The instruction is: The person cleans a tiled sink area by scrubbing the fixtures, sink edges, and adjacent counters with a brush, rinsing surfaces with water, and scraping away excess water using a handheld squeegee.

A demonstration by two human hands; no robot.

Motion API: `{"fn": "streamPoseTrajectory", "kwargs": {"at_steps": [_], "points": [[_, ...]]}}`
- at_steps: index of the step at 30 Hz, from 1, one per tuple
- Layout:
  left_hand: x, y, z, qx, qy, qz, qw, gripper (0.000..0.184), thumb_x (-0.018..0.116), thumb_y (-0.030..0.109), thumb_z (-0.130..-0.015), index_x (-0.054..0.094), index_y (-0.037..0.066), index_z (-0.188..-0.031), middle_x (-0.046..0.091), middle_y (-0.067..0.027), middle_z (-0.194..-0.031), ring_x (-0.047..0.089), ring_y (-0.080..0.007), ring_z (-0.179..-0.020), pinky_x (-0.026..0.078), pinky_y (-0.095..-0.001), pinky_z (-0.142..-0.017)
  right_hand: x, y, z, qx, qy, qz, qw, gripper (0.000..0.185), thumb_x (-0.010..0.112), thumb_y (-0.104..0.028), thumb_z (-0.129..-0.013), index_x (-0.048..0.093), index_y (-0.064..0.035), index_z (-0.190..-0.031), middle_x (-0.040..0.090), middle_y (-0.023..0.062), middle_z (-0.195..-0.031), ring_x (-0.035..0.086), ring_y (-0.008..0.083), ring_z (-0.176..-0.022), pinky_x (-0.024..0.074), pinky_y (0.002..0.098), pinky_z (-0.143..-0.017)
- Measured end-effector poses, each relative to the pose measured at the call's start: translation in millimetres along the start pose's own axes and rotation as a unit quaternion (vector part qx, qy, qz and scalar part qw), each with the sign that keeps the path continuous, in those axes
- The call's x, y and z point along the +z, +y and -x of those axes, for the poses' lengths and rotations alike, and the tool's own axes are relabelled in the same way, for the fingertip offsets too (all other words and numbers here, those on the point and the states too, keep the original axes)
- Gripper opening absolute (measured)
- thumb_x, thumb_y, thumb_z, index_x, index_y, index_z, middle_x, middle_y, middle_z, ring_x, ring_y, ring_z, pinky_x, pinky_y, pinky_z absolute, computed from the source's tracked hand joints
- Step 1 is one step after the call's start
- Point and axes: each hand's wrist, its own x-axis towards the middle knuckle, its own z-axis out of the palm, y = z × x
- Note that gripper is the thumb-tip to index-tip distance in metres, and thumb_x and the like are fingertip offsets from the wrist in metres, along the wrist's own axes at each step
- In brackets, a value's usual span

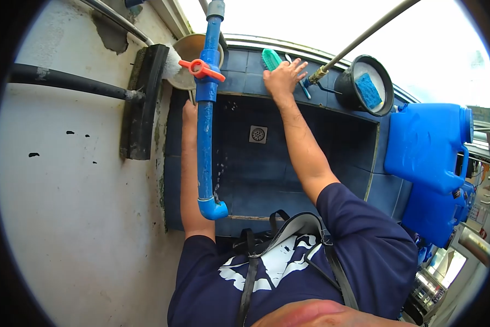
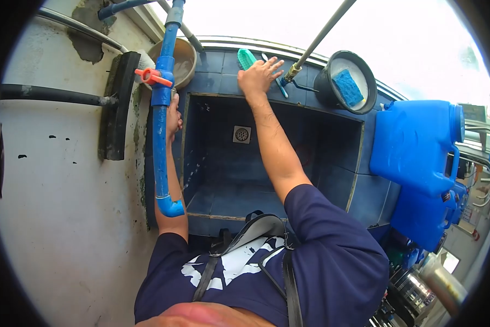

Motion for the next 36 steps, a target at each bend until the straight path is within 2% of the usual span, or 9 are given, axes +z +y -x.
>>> {"fn": "streamPoseTrajectory", "kwargs": {"at_steps": [5, 13, 18, 22, 26, 29, 32, 35, 36], "points": [[10.6, 50.5, 40.7, -0.063, -0.003, 0.026, 0.998, 0.041, 0.062, 0.052, -0.099, 0.052, 0.014, -0.090, 0.037, 0.0047, -0.052, 0.043, -0.0081, -0.039, 0.037, -0.0257, -0.036, 10.7, 7.2, -17.8, -0.009, -0.086, -0.106, 0.991, 0.046, 0.077, -0.036, -0.075, 0.066, -0.0042, -0.106, 0.061, 0.0181, -0.116, 0.058, 0.0365, -0.114, 0.0481, 0.0535, -0.097], [7.2, -0.6, -21.5, 0.033, 0.014, -0.071, 0.997, 0.042, 0.064, 0.033, -0.098, 0.062, -0.008, -0.093, 0.066, -0.0162, -0.074, 0.064, -0.0199, -0.065, 0.051, -0.0369, -0.060, -7.6, 50.2, 50.3, -0.302, -0.123, -0.218, 0.920, 0.039, 0.078, -0.019, -0.064, 0.060, -0.0029, -0.095, 0.061, 0.0174, -0.101, 0.058, 0.0372, -0.096, 0.0468, 0.0482, -0.085], [16.1, 6.8, -16.8, 0.137, 0.065, -0.084, 0.985, 0.055, 0.063, 0.043, -0.100, 0.060, -0.011, -0.091, 0.063, -0.0204, -0.072, 0.064, -0.0242, -0.062, 0.049, -0.0398, -0.054, -21.3, 87.9, 173.1, -0.340, -0.186, -0.337, 0.858, 0.040, 0.077, -0.017, -0.063, 0.057, -0.0033, -0.094, 0.059, 0.0164, -0.097, 0.057, 0.0383, -0.095, 0.0464, 0.0467, -0.083], [12.3, 70.1, 18.3, -0.003, 0.012, -0.070, 0.997, 0.057, 0.063, 0.044, -0.100, 0.063, -0.013, -0.098, 0.067, -0.0249, -0.077, 0.068, -0.0301, -0.061, 0.051, -0.0434, -0.055, -26.9, 120.6, 271.0, -0.200, -0.341, -0.369, 0.841, 0.035, 0.078, -0.015, -0.062, 0.060, -0.0032, -0.091, 0.062, 0.0125, -0.090, 0.060, 0.0364, -0.093, 0.0492, 0.0448, -0.083], [15.5, -46.1, -73.0, 0.017, 0.024, -0.116, 0.993, 0.054, 0.063, 0.041, -0.099, 0.062, -0.013, -0.101, 0.067, -0.0266, -0.082, 0.072, -0.0301, -0.070, 0.053, -0.0439, -0.061, -38.1, 133.1, 304.9, -0.159, -0.361, -0.383, 0.835, 0.034, 0.078, -0.017, -0.063, 0.061, -0.0031, -0.089, 0.062, 0.0114, -0.087, 0.061, 0.0350, -0.090, 0.0503, 0.0439, -0.082], [13.4, 8.4, -23.0, 0.030, -0.011, -0.054, 0.998, 0.051, 0.065, 0.034, -0.098, 0.057, -0.014, -0.111, 0.068, -0.0246, -0.084, 0.073, -0.0304, -0.082, 0.055, -0.0466, -0.069, -45.3, 133.2, 288.7, -0.130, -0.394, -0.377, 0.828, 0.032, 0.080, -0.020, -0.064, 0.061, -0.0035, -0.084, 0.063, 0.0113, -0.082, 0.062, 0.0353, -0.086, 0.0510, 0.0450, -0.079], [17.1, 11.9, 9.0, 0.036, 0.022, -0.024, 0.999, 0.040, 0.063, 0.047, -0.100, 0.056, 0.010, -0.087, 0.047, 0.0025, -0.060, 0.051, -0.0113, -0.048, 0.046, -0.0300, -0.048, -57.4, 124.2, 260.5, 0.018, -0.391, -0.390, 0.833, 0.028, 0.080, -0.020, -0.069, 0.060, -0.0049, -0.081, 0.065, 0.0107, -0.080, 0.065, 0.0242, -0.074, 0.0514, 0.0357, -0.070], [18.4, -31.3, 48.8, 0.380, 0.318, -0.058, 0.867, 0.034, 0.060, 0.040, -0.104, 0.060, 0.006, -0.100, 0.056, -0.0007, -0.077, 0.056, -0.0111, -0.065, 0.048, -0.0305, -0.062, -55.8, 106.5, 246.6, 0.213, -0.291, -0.596, 0.718, 0.020, 0.078, -0.015, -0.078, 0.060, -0.0061, -0.082, 0.066, 0.0067, -0.082, 0.064, 0.0155, -0.074, 0.0507, 0.0306, -0.069], [25.6, -35.5, 84.7, 0.337, 0.282, -0.015, 0.898, 0.033, 0.057, 0.038, -0.105, 0.060, 0.006, -0.104, 0.058, -0.0019, -0.082, 0.057, -0.0115, -0.068, 0.048, -0.0306, -0.064, -57.5, 100.3, 242.2, 0.214, -0.288, -0.594, 0.719, 0.020, 0.078, -0.015, -0.078, 0.060, -0.0061, -0.082, 0.066, 0.0067, -0.082, 0.064, 0.0155, -0.074, 0.0507, 0.0306, -0.069]]}}
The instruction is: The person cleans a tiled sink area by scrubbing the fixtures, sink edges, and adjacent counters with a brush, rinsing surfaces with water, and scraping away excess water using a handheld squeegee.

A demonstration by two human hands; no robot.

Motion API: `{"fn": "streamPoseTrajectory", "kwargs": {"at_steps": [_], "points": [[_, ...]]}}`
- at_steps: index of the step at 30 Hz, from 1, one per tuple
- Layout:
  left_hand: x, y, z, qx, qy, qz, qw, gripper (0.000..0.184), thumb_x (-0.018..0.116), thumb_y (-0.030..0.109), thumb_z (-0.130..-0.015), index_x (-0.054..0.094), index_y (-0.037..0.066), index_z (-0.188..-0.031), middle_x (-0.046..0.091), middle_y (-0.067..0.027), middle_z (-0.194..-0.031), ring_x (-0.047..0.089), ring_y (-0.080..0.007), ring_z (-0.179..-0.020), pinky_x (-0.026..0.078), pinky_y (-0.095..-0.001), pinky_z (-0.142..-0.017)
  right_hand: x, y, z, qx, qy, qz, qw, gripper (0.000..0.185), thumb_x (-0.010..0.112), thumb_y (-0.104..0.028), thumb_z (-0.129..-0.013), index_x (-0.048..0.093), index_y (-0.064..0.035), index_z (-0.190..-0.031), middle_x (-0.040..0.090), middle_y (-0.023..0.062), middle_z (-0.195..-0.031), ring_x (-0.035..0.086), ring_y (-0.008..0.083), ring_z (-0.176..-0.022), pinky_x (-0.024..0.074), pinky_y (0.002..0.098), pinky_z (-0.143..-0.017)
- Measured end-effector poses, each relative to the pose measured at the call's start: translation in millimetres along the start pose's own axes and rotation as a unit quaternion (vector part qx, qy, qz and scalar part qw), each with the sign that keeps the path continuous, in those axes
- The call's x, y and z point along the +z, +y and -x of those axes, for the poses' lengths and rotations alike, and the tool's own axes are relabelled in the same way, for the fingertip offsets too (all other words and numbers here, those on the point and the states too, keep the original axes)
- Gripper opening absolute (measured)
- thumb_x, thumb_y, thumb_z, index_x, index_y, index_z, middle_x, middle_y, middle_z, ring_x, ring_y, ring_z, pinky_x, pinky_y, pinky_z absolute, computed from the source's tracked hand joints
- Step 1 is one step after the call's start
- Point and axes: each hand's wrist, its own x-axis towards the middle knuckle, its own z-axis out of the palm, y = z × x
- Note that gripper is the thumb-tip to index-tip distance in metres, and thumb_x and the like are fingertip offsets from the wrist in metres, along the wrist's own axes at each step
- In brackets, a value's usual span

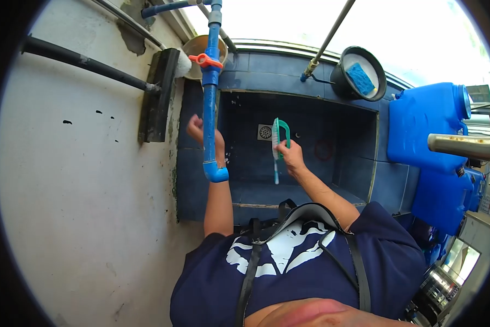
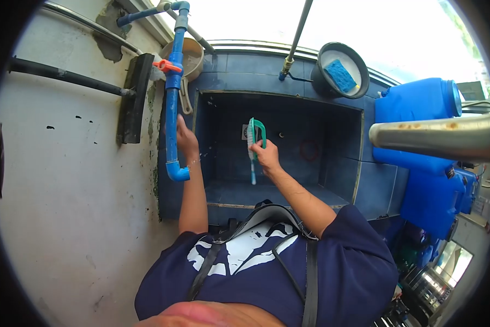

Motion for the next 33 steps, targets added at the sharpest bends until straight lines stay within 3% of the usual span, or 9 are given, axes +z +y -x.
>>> {"fn": "streamPoseTrajectory", "kwargs": {"at_steps": [2, 4, 9, 11, 14, 18, 21, 26, 33], "points": [[-25.3, 33.9, 53.3, -0.172, -0.120, 0.084, 0.974, 0.033, 0.050, 0.037, -0.108, 0.060, 0.006, -0.113, 0.061, -0.0042, -0.092, 0.060, -0.0128, -0.073, 0.050, -0.0309, -0.068, 16.0, -13.8, 2.1, 0.094, -0.004, -0.197, 0.976, 0.013, 0.073, -0.010, -0.085, 0.061, -0.0057, -0.086, 0.066, 0.0039, -0.085, 0.064, 0.0126, -0.077, 0.0512, 0.0303, -0.070], [-40.1, 54.8, 92.9, -0.488, -0.283, 0.326, 0.758, 0.039, 0.044, 0.041, -0.109, 0.060, 0.007, -0.119, 0.063, -0.0039, -0.091, 0.063, -0.0132, -0.072, 0.053, -0.0295, -0.064, 34.9, -14.1, 5.3, 0.119, -0.072, -0.239, 0.961, 0.014, 0.073, -0.014, -0.088, 0.063, -0.0044, -0.091, 0.066, 0.0039, -0.084, 0.063, 0.0134, -0.076, 0.0507, 0.0305, -0.069], [-69.2, 59.5, 111.0, -0.532, -0.338, 0.209, 0.748, 0.039, 0.050, 0.046, -0.107, 0.060, 0.009, -0.118, 0.062, -0.0029, -0.083, 0.055, -0.0092, -0.051, 0.039, -0.0210, -0.042, 52.6, -34.1, -2.6, -0.051, -0.116, 0.168, 0.978, 0.030, 0.077, -0.026, -0.085, 0.061, -0.0008, -0.091, 0.067, 0.0135, -0.081, 0.067, 0.0288, -0.076, 0.0522, 0.0382, -0.068], [-81.3, 58.6, 93.6, -0.518, -0.337, 0.161, 0.770, 0.035, 0.058, 0.041, -0.104, 0.067, 0.008, -0.111, 0.061, -0.0024, -0.076, 0.047, -0.0070, -0.046, 0.031, -0.0220, -0.041, 54.0, -43.6, -20.2, -0.271, -0.054, 0.273, 0.922, 0.041, 0.079, -0.027, -0.079, 0.057, 0.0035, -0.097, 0.064, 0.0251, -0.088, 0.064, 0.0461, -0.082, 0.0529, 0.0474, -0.076], [-95.0, 22.9, 74.4, -0.440, -0.302, 0.062, 0.843, 0.026, 0.060, 0.034, -0.103, 0.065, 0.009, -0.108, 0.059, -0.0005, -0.072, 0.049, -0.0067, -0.045, 0.035, -0.0218, -0.040, 41.7, -84.0, -73.4, -0.388, 0.090, 0.300, 0.867, 0.055, 0.076, -0.024, -0.081, 0.051, 0.0036, -0.121, 0.056, 0.0265, -0.112, 0.062, 0.0469, -0.096, 0.0526, 0.0503, -0.082], [-100.1, 16.1, 23.1, -0.036, -0.254, -0.315, 0.914, 0.021, 0.058, 0.009, -0.095, 0.063, -0.002, -0.112, 0.066, -0.0175, -0.102, 0.067, -0.0322, -0.080, 0.054, -0.0479, -0.070, 28.7, -120.7, -160.7, -0.258, 0.278, 0.491, 0.784, 0.071, 0.073, -0.024, -0.086, 0.044, 0.0026, -0.145, 0.058, 0.0233, -0.113, 0.067, 0.0408, -0.096, 0.0578, 0.0458, -0.080], [-88.3, -35.1, -8.6, -0.029, -0.294, -0.334, 0.895, 0.033, 0.052, 0.002, -0.094, 0.058, -0.007, -0.125, 0.056, -0.0269, -0.127, 0.058, -0.0430, -0.114, 0.047, -0.0539, -0.097, 68.8, -123.9, -199.4, -0.250, 0.282, 0.484, 0.789, 0.076, 0.074, -0.028, -0.087, 0.041, 0.0061, -0.147, 0.060, 0.0210, -0.113, 0.069, 0.0347, -0.094, 0.0597, 0.0415, -0.076], [-40.2, -13.0, -39.7, 0.076, -0.161, -0.406, 0.896, 0.046, 0.053, 0.004, -0.094, 0.050, -0.009, -0.138, 0.046, -0.0286, -0.140, 0.048, -0.0469, -0.128, 0.040, -0.0511, -0.111, 158.4, -90.6, -198.6, -0.473, 0.183, 0.605, 0.613, 0.067, 0.068, -0.026, -0.086, 0.050, 0.0064, -0.142, 0.061, 0.0156, -0.094, 0.068, 0.0287, -0.077, 0.0591, 0.0401, -0.060], [-81.3, -26.5, 40.3, 0.076, -0.256, -0.225, 0.937, 0.040, 0.064, 0.016, -0.095, 0.059, -0.005, -0.129, 0.051, -0.0241, -0.138, 0.052, -0.0419, -0.126, 0.042, -0.0499, -0.109, 53.2, -108.1, -196.1, -0.218, 0.321, 0.586, 0.711, 0.077, 0.070, -0.032, -0.092, 0.036, 0.0064, -0.149, 0.056, 0.0189, -0.110, 0.068, 0.0301, -0.086, 0.0590, 0.0384, -0.065]]}}
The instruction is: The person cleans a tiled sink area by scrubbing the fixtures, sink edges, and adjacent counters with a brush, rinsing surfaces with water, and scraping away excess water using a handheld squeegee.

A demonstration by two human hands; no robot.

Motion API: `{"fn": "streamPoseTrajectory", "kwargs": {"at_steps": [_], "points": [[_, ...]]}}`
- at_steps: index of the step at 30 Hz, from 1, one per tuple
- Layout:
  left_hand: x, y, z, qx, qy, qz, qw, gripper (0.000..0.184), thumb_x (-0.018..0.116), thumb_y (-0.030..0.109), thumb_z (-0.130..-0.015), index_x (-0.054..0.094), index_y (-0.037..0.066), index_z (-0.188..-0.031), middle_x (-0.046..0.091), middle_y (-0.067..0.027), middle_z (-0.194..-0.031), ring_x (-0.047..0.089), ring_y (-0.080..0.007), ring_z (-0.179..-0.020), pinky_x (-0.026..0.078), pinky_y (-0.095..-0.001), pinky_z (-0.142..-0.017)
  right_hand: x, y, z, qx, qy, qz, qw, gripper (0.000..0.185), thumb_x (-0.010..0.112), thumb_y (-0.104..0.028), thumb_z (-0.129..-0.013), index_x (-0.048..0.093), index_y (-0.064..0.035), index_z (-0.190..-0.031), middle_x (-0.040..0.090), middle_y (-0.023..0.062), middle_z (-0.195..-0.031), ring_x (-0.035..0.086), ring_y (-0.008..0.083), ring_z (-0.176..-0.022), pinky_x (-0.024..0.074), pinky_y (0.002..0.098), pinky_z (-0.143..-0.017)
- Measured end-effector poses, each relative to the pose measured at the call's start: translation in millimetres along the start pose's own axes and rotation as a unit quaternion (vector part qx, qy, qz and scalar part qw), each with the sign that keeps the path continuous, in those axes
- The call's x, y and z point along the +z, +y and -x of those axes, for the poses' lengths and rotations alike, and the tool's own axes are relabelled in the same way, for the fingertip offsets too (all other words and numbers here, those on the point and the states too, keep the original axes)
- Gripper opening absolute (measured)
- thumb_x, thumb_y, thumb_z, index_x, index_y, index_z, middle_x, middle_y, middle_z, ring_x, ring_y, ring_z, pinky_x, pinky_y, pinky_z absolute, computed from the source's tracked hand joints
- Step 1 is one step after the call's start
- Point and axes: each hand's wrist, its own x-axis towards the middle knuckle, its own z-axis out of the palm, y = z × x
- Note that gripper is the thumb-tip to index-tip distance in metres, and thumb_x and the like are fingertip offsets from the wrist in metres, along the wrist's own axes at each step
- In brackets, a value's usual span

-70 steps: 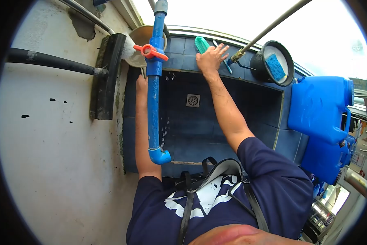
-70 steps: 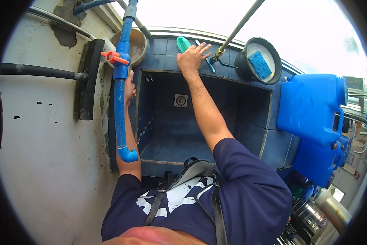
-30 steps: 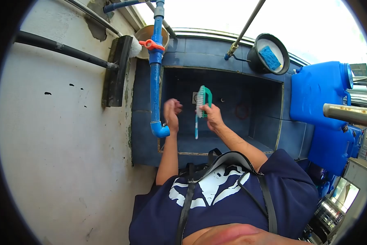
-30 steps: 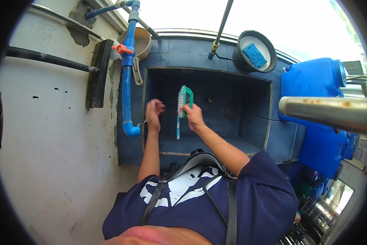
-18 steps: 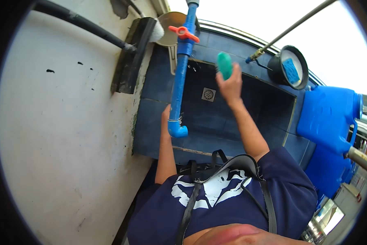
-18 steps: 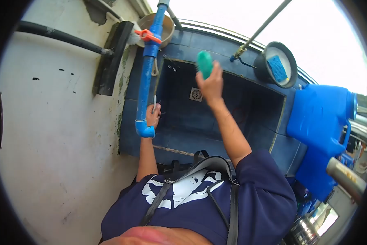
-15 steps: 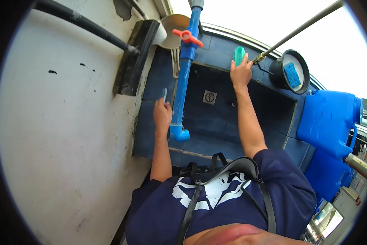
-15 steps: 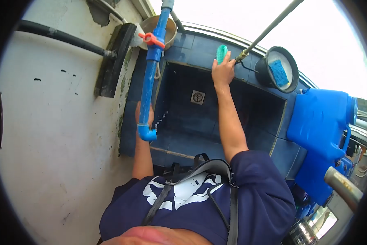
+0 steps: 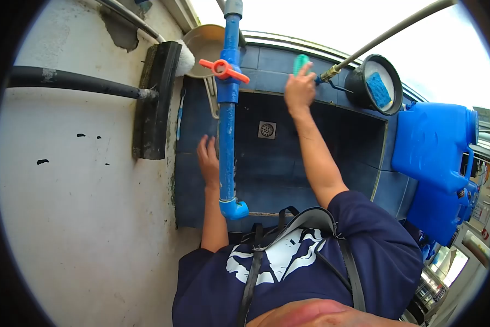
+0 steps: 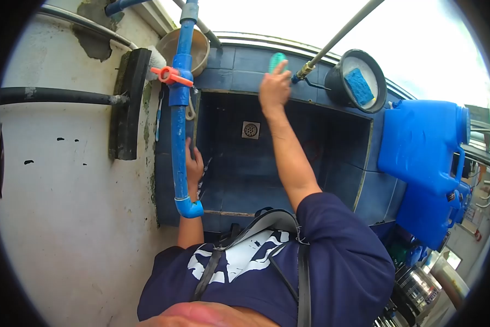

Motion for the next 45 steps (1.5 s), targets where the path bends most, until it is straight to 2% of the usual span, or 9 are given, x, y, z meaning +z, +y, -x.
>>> {"fn": "streamPoseTrajectory", "kwargs": {"at_steps": [4, 10, 15, 21, 26, 28, 35, 41, 45], "points": [[-32.2, 11.8, 70.1, 0.011, -0.026, 0.005, 1.000, 0.028, 0.065, 0.017, -0.094, 0.067, 0.000, -0.116, 0.062, -0.0192, -0.124, 0.059, -0.0387, -0.117, 0.045, -0.0476, -0.102, 1.1, 2.6, 12.4, -0.014, 0.017, 0.003, 1.000, 0.079, 0.071, -0.033, -0.092, 0.036, 0.0088, -0.148, 0.056, 0.0207, -0.114, 0.068, 0.0307, -0.088, 0.0602, 0.0372, -0.070], [-81.3, 17.9, 127.2, -0.024, 0.059, -0.056, 0.996, 0.023, 0.068, 0.018, -0.091, 0.069, 0.004, -0.109, 0.065, -0.0142, -0.114, 0.062, -0.0328, -0.108, 0.045, -0.0460, -0.095, -3.2, -24.1, 60.3, -0.351, -0.014, -0.095, 0.932, 0.077, 0.072, -0.031, -0.088, 0.040, 0.0045, -0.148, 0.057, 0.0203, -0.105, 0.065, 0.0319, -0.080, 0.0579, 0.0387, -0.067], [-107.7, -5.2, 191.4, -0.105, 0.112, -0.095, 0.984, 0.027, 0.067, 0.016, -0.093, 0.062, -0.002, -0.113, 0.058, -0.0191, -0.118, 0.057, -0.0352, -0.106, 0.047, -0.0444, -0.090, -7.7, -10.2, 44.3, -0.055, 0.003, -0.042, 0.998, 0.076, 0.072, -0.029, -0.089, 0.038, 0.0022, -0.149, 0.056, 0.0190, -0.108, 0.065, 0.0323, -0.086, 0.0572, 0.0405, -0.067], [-70.7, -29.4, 223.4, -0.132, 0.162, -0.058, 0.976, 0.044, 0.066, 0.022, -0.097, 0.048, -0.005, -0.125, 0.052, -0.0231, -0.122, 0.053, -0.0371, -0.109, 0.046, -0.0441, -0.091, -23.7, -34.9, 157.7, -0.456, -0.213, -0.273, 0.820, 0.056, 0.074, -0.017, -0.086, 0.057, -0.0029, -0.137, 0.062, 0.0155, -0.102, 0.066, 0.0318, -0.082, 0.0555, 0.0412, -0.067], [-76.7, -29.4, 219.7, -0.133, 0.161, -0.075, 0.975, 0.043, 0.066, 0.023, -0.098, 0.047, -0.006, -0.124, 0.051, -0.0251, -0.122, 0.051, -0.0393, -0.110, 0.044, -0.0466, -0.095, -32.7, -51.3, 226.5, -0.338, -0.237, -0.392, 0.822, 0.037, 0.068, -0.009, -0.090, 0.061, -0.0044, -0.126, 0.061, 0.0128, -0.097, 0.064, 0.0324, -0.070, 0.0550, 0.0404, -0.067], [-78.2, -32.0, 223.7, -0.134, 0.155, -0.081, 0.975, 0.042, 0.065, 0.022, -0.098, 0.047, -0.006, -0.124, 0.051, -0.0252, -0.121, 0.051, -0.0396, -0.110, 0.043, -0.0472, -0.096, -38.6, -32.9, 223.7, -0.175, -0.330, -0.423, 0.825, 0.029, 0.067, -0.012, -0.092, 0.063, -0.0014, -0.119, 0.060, 0.0202, -0.107, 0.066, 0.0384, -0.089, 0.0567, 0.0451, -0.079], [-78.4, -28.9, 216.8, -0.122, 0.143, -0.093, 0.978, 0.035, 0.064, 0.019, -0.098, 0.050, -0.005, -0.121, 0.054, -0.0244, -0.118, 0.053, -0.0408, -0.110, 0.043, -0.0501, -0.097, -84.6, 71.4, 159.3, -0.294, -0.166, -0.332, 0.881, 0.042, 0.081, -0.008, -0.079, 0.069, -0.0034, -0.119, 0.056, 0.0235, -0.127, 0.057, 0.0399, -0.111, 0.0495, 0.0466, -0.095], [-82.1, -22.8, 210.8, -0.121, 0.124, -0.106, 0.979, 0.033, 0.063, 0.018, -0.099, 0.051, -0.005, -0.119, 0.055, -0.0240, -0.118, 0.054, -0.0409, -0.111, 0.042, -0.0509, -0.097, -132.5, 99.5, 18.7, -0.371, 0.174, -0.136, 0.902, 0.054, 0.070, 0.009, -0.069, 0.065, 0.0049, -0.123, 0.057, 0.0261, -0.126, 0.058, 0.0422, -0.110, 0.0506, 0.0480, -0.096], [-81.5, -23.0, 208.8, -0.124, 0.128, -0.110, 0.978, 0.032, 0.063, 0.018, -0.099, 0.051, -0.005, -0.119, 0.055, -0.0241, -0.118, 0.054, -0.0409, -0.110, 0.042, -0.0511, -0.097, -75.5, 109.0, 5.4, -0.361, 0.081, 0.030, 0.928, 0.053, 0.070, 0.003, -0.076, 0.062, 0.0077, -0.128, 0.056, 0.0245, -0.122, 0.056, 0.0375, -0.099, 0.0512, 0.0442, -0.088]]}}
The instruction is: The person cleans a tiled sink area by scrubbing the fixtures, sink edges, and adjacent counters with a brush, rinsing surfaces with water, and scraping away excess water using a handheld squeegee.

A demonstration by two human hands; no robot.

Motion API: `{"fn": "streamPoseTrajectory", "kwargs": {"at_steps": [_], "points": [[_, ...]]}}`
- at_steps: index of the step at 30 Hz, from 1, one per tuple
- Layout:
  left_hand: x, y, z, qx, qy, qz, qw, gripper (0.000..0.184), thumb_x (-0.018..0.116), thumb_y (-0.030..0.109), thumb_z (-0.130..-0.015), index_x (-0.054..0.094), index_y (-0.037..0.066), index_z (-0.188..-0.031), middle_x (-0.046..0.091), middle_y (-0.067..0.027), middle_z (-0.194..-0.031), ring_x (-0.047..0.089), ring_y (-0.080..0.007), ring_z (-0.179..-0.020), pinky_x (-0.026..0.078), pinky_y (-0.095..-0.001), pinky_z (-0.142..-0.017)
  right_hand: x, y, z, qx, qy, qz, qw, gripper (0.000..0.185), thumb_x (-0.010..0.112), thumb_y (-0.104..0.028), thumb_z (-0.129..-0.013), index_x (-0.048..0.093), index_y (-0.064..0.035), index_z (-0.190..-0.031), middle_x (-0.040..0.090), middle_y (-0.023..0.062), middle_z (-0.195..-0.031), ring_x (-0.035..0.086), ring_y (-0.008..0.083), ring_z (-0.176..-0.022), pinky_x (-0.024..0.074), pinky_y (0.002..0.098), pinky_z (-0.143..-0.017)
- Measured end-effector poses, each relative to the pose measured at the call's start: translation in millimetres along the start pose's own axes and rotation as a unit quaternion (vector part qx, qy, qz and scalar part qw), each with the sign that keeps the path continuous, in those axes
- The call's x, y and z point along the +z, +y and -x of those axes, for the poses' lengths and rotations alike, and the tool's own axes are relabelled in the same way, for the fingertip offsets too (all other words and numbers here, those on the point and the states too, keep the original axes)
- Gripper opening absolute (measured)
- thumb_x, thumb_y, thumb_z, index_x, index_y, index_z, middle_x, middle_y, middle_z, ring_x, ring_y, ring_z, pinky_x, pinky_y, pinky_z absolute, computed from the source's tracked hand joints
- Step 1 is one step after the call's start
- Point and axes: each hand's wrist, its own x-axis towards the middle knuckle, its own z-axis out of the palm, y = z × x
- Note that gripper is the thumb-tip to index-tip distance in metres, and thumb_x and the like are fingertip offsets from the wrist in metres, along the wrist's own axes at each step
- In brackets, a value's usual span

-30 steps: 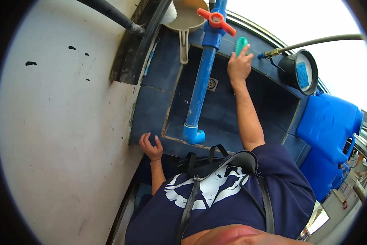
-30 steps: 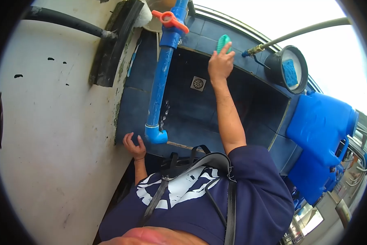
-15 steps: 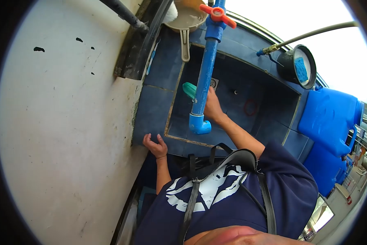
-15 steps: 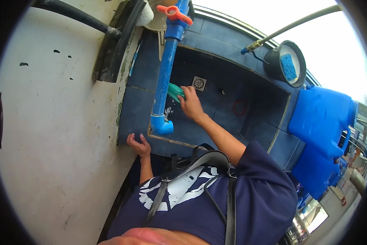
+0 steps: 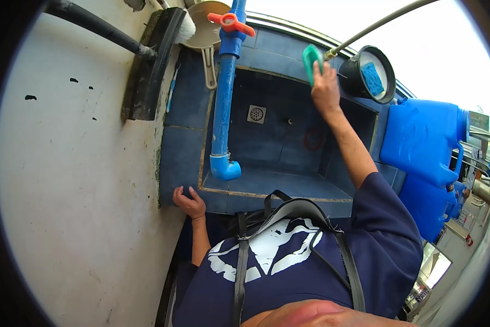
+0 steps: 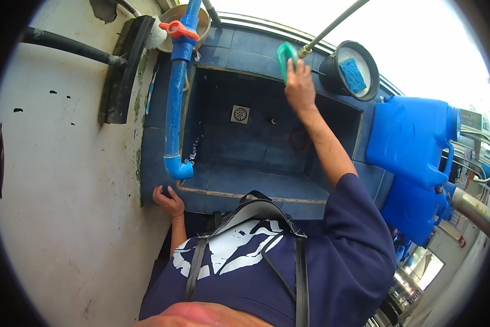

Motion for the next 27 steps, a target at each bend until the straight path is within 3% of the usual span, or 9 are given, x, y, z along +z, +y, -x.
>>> {"fn": "streamPoseTrajectory", "kwargs": {"at_steps": [2, 5, 8, 12, 16, 18, 20, 22, 27], "points": [[0.7, -2.5, 2.7, -0.002, 0.003, -0.012, 1.000, 0.032, 0.062, 0.018, -0.099, 0.051, -0.004, -0.119, 0.055, -0.0241, -0.118, 0.053, -0.0409, -0.111, 0.042, -0.0510, -0.097, 10.9, 0.7, 6.4, -0.014, -0.024, -0.016, 0.999, 0.052, 0.067, 0.001, -0.079, 0.061, 0.0074, -0.130, 0.056, 0.0226, -0.117, 0.056, 0.0361, -0.098, 0.0506, 0.0437, -0.086], [6.7, 1.2, 1.0, -0.024, 0.017, -0.019, 0.999, 0.030, 0.062, 0.017, -0.100, 0.051, -0.005, -0.119, 0.055, -0.0245, -0.118, 0.053, -0.0410, -0.111, 0.042, -0.0512, -0.098, 6.1, 5.8, -4.7, 0.098, 0.126, -0.088, 0.983, 0.051, 0.065, 0.002, -0.081, 0.061, 0.0077, -0.131, 0.055, 0.0189, -0.110, 0.057, 0.0363, -0.097, 0.0503, 0.0437, -0.084], [-2.0, 0.8, 1.6, -0.007, 0.009, -0.024, 1.000, 0.029, 0.061, 0.016, -0.100, 0.052, -0.005, -0.118, 0.055, -0.0245, -0.118, 0.053, -0.0411, -0.110, 0.042, -0.0516, -0.097, 13.3, -11.3, 18.9, 0.018, -0.008, -0.092, 0.996, 0.055, 0.068, 0.004, -0.077, 0.063, 0.0045, -0.132, 0.056, 0.0194, -0.110, 0.057, 0.0366, -0.099, 0.0500, 0.0444, -0.084], [4.0, 2.3, -5.8, -0.007, -0.003, -0.026, 1.000, 0.030, 0.062, 0.017, -0.099, 0.052, -0.005, -0.118, 0.054, -0.0243, -0.117, 0.053, -0.0412, -0.110, 0.042, -0.0515, -0.096, -0.5, 25.9, 18.5, 0.093, 0.095, -0.155, 0.979, 0.074, 0.068, 0.007, -0.063, 0.066, -0.0042, -0.136, 0.051, 0.0173, -0.104, 0.052, 0.0337, -0.099, 0.0470, 0.0424, -0.088], [-2.1, -2.1, -0.5, 0.013, -0.028, -0.044, 0.999, 0.033, 0.064, 0.018, -0.098, 0.052, -0.005, -0.118, 0.053, -0.0243, -0.118, 0.052, -0.0409, -0.111, 0.042, -0.0506, -0.095, 17.0, 7.9, 31.4, 0.042, 0.070, -0.203, 0.976, 0.068, 0.065, 0.010, -0.066, 0.069, -0.0073, -0.132, 0.050, 0.0173, -0.103, 0.052, 0.0343, -0.094, 0.0480, 0.0406, -0.084], [3.6, -3.2, 1.6, 0.002, -0.031, -0.043, 0.999, 0.036, 0.066, 0.020, -0.096, 0.051, -0.005, -0.119, 0.052, -0.0242, -0.120, 0.051, -0.0404, -0.112, 0.042, -0.0497, -0.095, 27.7, 10.7, 33.7, 0.076, 0.061, -0.193, 0.976, 0.055, 0.072, 0.004, -0.073, 0.071, -0.0045, -0.128, 0.051, 0.0171, -0.102, 0.053, 0.0336, -0.095, 0.0480, 0.0408, -0.085], [3.4, -2.7, 2.3, -0.072, -0.034, -0.026, 0.996, 0.039, 0.067, 0.022, -0.096, 0.051, -0.005, -0.119, 0.051, -0.0240, -0.120, 0.050, -0.0402, -0.113, 0.042, -0.0492, -0.096, 28.0, 2.1, 39.7, 0.198, 0.067, -0.179, 0.961, 0.047, 0.081, -0.009, -0.079, 0.071, 0.0007, -0.123, 0.051, 0.0174, -0.101, 0.053, 0.0331, -0.097, 0.0476, 0.0413, -0.087], [2.2, 0.2, -3.2, -0.028, -0.029, -0.036, 0.999, 0.041, 0.068, 0.023, -0.095, 0.051, -0.005, -0.119, 0.051, -0.0238, -0.120, 0.050, -0.0402, -0.113, 0.042, -0.0489, -0.095, 26.3, -18.1, 41.8, 0.206, 0.017, -0.208, 0.956, 0.066, 0.088, -0.025, -0.076, 0.064, 0.0070, -0.129, 0.053, 0.0196, -0.107, 0.054, 0.0355, -0.101, 0.0481, 0.0420, -0.089], [2.9, 2.5, -4.2, -0.047, -0.038, -0.034, 0.998, 0.040, 0.067, 0.023, -0.095, 0.050, -0.005, -0.119, 0.051, -0.0240, -0.120, 0.049, -0.0400, -0.114, 0.041, -0.0495, -0.096, 33.9, -14.1, 41.1, 0.157, -0.052, -0.175, 0.971, 0.067, 0.086, -0.018, -0.075, 0.062, 0.0052, -0.133, 0.057, 0.0226, -0.115, 0.059, 0.0382, -0.107, 0.0513, 0.0461, -0.094]]}}
